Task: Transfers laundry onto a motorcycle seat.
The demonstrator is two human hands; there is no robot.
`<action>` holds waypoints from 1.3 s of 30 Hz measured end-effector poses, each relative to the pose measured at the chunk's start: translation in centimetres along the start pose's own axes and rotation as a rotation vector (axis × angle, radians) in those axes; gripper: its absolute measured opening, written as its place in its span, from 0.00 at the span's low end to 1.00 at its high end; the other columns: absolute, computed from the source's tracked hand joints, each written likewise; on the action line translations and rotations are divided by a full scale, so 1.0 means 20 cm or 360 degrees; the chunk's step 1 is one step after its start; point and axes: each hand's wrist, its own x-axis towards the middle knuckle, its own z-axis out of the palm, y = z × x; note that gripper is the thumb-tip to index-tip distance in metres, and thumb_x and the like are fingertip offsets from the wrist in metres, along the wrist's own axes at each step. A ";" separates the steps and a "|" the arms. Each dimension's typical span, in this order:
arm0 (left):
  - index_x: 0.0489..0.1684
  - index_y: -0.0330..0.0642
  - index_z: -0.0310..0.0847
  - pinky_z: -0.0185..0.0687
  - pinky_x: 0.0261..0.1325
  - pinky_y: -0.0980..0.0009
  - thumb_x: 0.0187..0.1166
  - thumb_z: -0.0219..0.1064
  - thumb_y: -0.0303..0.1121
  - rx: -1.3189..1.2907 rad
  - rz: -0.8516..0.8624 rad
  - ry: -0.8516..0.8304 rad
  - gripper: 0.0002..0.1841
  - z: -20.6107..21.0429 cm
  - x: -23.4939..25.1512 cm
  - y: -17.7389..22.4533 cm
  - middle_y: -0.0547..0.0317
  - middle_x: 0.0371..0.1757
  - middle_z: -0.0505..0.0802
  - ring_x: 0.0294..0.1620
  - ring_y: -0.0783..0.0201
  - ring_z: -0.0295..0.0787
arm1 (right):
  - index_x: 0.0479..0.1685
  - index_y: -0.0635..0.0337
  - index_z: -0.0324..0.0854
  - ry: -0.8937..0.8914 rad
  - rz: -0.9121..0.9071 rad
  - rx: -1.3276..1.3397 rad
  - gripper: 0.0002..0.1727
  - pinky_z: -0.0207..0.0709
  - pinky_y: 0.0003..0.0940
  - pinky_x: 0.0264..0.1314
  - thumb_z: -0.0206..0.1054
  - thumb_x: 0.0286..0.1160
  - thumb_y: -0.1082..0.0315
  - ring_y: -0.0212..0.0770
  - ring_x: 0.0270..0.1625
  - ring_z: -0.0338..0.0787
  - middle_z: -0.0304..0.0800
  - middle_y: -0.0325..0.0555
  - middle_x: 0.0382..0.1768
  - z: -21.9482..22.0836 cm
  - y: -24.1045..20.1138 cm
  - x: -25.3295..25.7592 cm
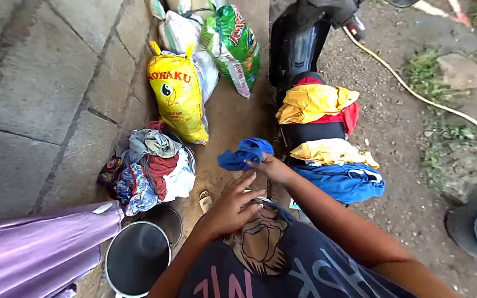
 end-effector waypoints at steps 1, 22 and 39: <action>0.70 0.43 0.86 0.54 0.92 0.49 0.86 0.62 0.41 -0.0018 -0.0084 0.0023 0.20 0.00 -0.02 -0.03 0.45 0.88 0.72 0.91 0.50 0.61 | 0.61 0.71 0.79 0.0068 0.0094 0.0084 0.13 0.89 0.37 0.62 0.58 0.87 0.72 0.35 0.53 0.93 0.91 0.48 0.52 -0.06 -0.01 0.01; 0.79 0.42 0.77 0.60 0.89 0.50 0.89 0.60 0.44 -0.0019 -0.1245 0.0052 0.24 0.02 0.02 -0.38 0.44 0.85 0.76 0.87 0.50 0.68 | 0.87 0.61 0.57 0.1142 0.0618 0.0143 0.30 0.83 0.46 0.66 0.45 0.95 0.53 0.47 0.68 0.86 0.78 0.55 0.74 -1.43 0.33 -0.07; 0.77 0.29 0.73 0.68 0.81 0.45 0.81 0.70 0.50 -0.0369 -0.2135 0.1565 0.34 -0.90 0.04 -1.44 0.30 0.77 0.80 0.81 0.40 0.74 | 0.84 0.66 0.63 0.0688 0.1337 0.0050 0.24 0.80 0.48 0.62 0.48 0.95 0.65 0.54 0.63 0.88 0.81 0.67 0.70 -0.23 0.72 -0.22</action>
